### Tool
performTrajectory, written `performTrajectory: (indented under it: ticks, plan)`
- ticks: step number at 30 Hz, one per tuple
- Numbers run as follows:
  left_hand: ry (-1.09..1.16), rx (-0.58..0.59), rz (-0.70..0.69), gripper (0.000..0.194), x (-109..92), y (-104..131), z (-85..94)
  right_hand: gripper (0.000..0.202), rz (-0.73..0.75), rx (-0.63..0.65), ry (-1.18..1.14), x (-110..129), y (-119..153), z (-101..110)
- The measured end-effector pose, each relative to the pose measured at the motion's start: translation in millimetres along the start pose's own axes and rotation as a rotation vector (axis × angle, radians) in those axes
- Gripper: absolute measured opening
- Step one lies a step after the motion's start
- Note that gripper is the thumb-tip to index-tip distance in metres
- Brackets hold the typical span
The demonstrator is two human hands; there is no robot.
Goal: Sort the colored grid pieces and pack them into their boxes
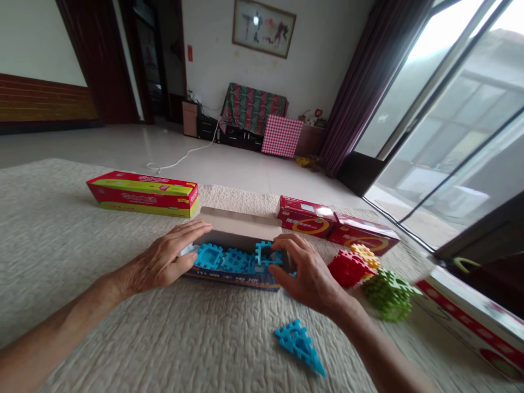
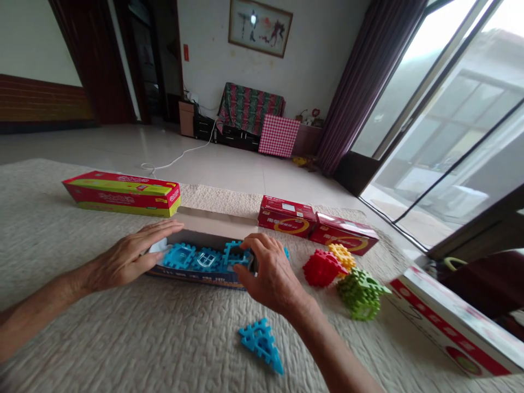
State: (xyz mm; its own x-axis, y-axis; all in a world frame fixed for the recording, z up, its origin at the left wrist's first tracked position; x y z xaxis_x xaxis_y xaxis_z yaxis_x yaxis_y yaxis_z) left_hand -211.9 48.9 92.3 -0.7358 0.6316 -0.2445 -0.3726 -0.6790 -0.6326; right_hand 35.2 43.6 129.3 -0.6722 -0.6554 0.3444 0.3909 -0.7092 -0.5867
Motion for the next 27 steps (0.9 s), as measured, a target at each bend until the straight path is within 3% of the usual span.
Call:
performTrajectory:
  ticks: [6, 11, 16, 22, 27]
  plan:
    - [0.008, -0.013, 0.004, 0.054, 0.2, -0.3, 1.1, 0.033, -0.012, -0.047, -0.011, -1.4, 2.2, 2.1]
    - [0.003, -0.012, 0.004, 0.053, -0.6, -0.3, 1.5, 0.019, 0.020, -0.048, -0.015, 4.8, 6.5, 5.7]
    - [0.006, -0.030, -0.003, 0.052, -1.0, -0.7, 2.5, 0.022, 0.076, 0.107, -0.031, 20.5, 1.1, 1.4]
    - [0.016, -0.042, -0.016, 0.053, -2.3, -1.9, 2.8, 0.022, 0.124, 0.290, 0.140, 30.2, -8.7, -16.8]
    - [0.017, -0.051, -0.029, 0.051, -5.4, -3.5, 3.5, 0.022, 0.250, 0.338, 0.254, 31.0, -7.6, -31.5]
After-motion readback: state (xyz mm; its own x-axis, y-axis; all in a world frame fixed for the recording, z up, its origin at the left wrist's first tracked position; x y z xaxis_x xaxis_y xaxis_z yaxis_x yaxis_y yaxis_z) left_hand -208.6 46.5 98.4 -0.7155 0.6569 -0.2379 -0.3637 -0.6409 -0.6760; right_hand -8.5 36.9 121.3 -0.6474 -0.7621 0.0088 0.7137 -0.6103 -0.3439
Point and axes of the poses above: each hand's wrist, its own y-axis away from the middle knuckle, its own z-axis out of the back of the hand, x = y × z, the point moved 7 cm from there along -y, towards the middle knuckle, and after that the axes turned 12 degrees about -x, right-handed, at the moved point
